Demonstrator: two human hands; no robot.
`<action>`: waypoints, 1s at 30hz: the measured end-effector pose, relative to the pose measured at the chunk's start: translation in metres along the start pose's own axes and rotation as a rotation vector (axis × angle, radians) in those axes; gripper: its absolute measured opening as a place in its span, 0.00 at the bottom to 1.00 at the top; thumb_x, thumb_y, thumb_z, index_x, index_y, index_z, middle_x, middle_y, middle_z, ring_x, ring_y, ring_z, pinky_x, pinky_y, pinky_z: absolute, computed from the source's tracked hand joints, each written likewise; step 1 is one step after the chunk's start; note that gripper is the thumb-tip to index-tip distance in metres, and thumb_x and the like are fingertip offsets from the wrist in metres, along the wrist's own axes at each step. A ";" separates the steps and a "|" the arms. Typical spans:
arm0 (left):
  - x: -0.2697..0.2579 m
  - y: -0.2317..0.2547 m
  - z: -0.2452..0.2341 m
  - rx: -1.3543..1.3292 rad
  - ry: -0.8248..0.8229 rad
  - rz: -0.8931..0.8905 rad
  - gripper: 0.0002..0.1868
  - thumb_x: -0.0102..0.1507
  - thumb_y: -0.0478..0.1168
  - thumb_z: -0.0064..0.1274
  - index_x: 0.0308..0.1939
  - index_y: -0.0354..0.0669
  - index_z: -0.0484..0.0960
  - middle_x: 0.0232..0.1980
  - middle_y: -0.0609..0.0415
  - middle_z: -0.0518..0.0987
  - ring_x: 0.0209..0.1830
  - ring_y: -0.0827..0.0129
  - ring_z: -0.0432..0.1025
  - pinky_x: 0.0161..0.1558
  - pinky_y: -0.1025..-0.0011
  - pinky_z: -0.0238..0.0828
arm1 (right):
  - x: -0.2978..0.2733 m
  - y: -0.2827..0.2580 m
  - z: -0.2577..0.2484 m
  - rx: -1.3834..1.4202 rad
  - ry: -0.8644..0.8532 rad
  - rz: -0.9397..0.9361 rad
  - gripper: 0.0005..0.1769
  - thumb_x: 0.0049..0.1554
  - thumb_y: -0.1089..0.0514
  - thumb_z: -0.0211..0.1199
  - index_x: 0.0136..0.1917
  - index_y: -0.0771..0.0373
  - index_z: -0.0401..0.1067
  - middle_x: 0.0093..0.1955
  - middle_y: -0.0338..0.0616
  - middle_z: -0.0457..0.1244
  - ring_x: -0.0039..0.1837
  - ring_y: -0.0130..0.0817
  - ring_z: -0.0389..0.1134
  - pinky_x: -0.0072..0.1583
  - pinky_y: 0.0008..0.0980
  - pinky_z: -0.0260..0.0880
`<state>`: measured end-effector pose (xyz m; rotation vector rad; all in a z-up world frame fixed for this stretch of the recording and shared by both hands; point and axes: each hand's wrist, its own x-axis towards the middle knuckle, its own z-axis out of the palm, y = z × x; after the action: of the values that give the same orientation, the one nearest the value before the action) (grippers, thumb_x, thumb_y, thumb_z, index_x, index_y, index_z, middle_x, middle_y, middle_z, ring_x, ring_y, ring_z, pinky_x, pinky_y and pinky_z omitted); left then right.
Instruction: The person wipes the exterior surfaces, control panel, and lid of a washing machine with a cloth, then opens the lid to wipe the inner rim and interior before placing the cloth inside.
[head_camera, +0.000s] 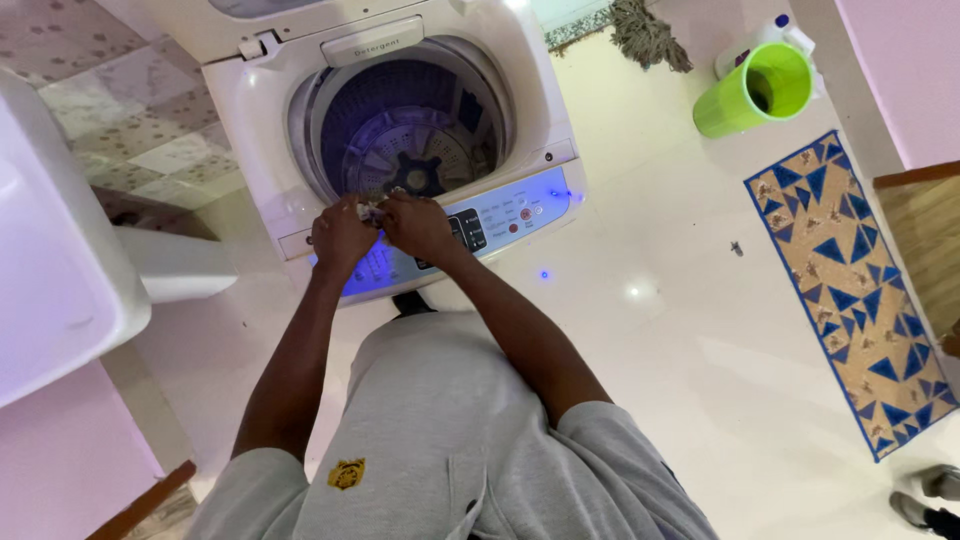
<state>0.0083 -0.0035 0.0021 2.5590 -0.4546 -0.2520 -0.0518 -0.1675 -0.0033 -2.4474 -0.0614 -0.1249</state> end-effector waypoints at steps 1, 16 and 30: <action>0.003 -0.002 -0.001 0.003 -0.010 -0.012 0.19 0.53 0.43 0.63 0.49 0.49 0.85 0.43 0.42 0.85 0.44 0.47 0.80 0.47 0.53 0.77 | 0.003 0.000 0.000 0.031 -0.019 -0.004 0.12 0.57 0.53 0.62 0.51 0.60 0.76 0.54 0.49 0.68 0.47 0.52 0.72 0.51 0.49 0.73; 0.006 0.031 0.014 -0.102 0.069 -0.449 0.18 0.56 0.49 0.62 0.48 0.50 0.87 0.46 0.43 0.85 0.47 0.48 0.79 0.50 0.55 0.76 | 0.055 0.065 -0.032 0.200 -0.458 -0.078 0.16 0.50 0.49 0.69 0.50 0.57 0.79 0.51 0.49 0.70 0.49 0.49 0.74 0.51 0.47 0.74; 0.060 0.263 0.176 0.080 0.554 -0.385 0.17 0.48 0.35 0.59 0.41 0.46 0.82 0.42 0.47 0.80 0.48 0.52 0.75 0.46 0.55 0.68 | 0.095 0.256 -0.179 0.103 -0.739 -0.419 0.19 0.46 0.50 0.72 0.50 0.56 0.80 0.48 0.46 0.72 0.50 0.45 0.74 0.52 0.42 0.75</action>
<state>-0.0530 -0.3190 -0.0136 2.6272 0.2399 0.3464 0.0494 -0.4770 -0.0182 -2.2174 -0.8758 0.5881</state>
